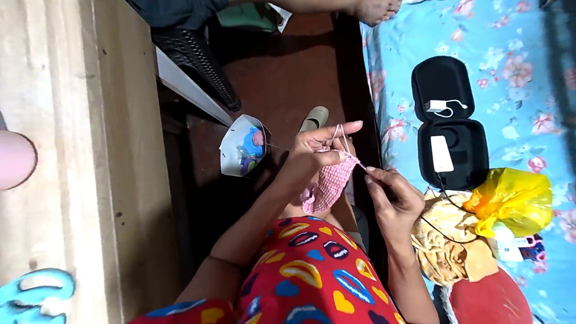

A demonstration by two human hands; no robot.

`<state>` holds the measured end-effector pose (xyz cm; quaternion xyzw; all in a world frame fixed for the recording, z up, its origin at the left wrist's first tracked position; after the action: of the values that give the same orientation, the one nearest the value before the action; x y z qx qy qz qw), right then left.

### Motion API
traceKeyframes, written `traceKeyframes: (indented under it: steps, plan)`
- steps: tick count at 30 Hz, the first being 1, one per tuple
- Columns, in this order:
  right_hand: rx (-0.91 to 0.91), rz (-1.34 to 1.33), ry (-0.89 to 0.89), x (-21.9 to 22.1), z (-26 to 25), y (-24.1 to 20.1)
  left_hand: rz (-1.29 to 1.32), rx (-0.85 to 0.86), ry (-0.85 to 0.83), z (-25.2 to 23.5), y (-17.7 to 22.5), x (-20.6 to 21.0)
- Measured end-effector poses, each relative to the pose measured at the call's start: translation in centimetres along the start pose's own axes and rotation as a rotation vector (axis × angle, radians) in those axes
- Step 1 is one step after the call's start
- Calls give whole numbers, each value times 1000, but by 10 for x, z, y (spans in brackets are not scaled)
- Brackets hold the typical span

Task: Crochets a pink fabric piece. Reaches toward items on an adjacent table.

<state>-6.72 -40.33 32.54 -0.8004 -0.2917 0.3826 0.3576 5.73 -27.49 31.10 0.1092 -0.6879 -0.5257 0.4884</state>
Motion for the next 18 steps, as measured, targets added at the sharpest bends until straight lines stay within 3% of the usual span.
traceKeyframes:
  steps: [8,14,18]
  plan:
    - [484,-600,-142,19,7,38,-6,-79,-41,1,-8,7]
    - [442,-379,-100,16,3,33,-275,27,30,5,3,8]
    - [501,-494,-81,23,7,35,-437,223,93,11,16,11]
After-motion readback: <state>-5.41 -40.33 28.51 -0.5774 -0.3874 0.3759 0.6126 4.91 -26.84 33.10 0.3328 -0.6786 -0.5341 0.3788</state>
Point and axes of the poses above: each hand's wrist, its own z-axis away from the middle knuckle, its own x-axis out of the palm, y = z × x, the point moved 10 cm from there along -z, towards the middle knuckle, and after that the axes turned 8 degrees about z, right-handed, at the moved point
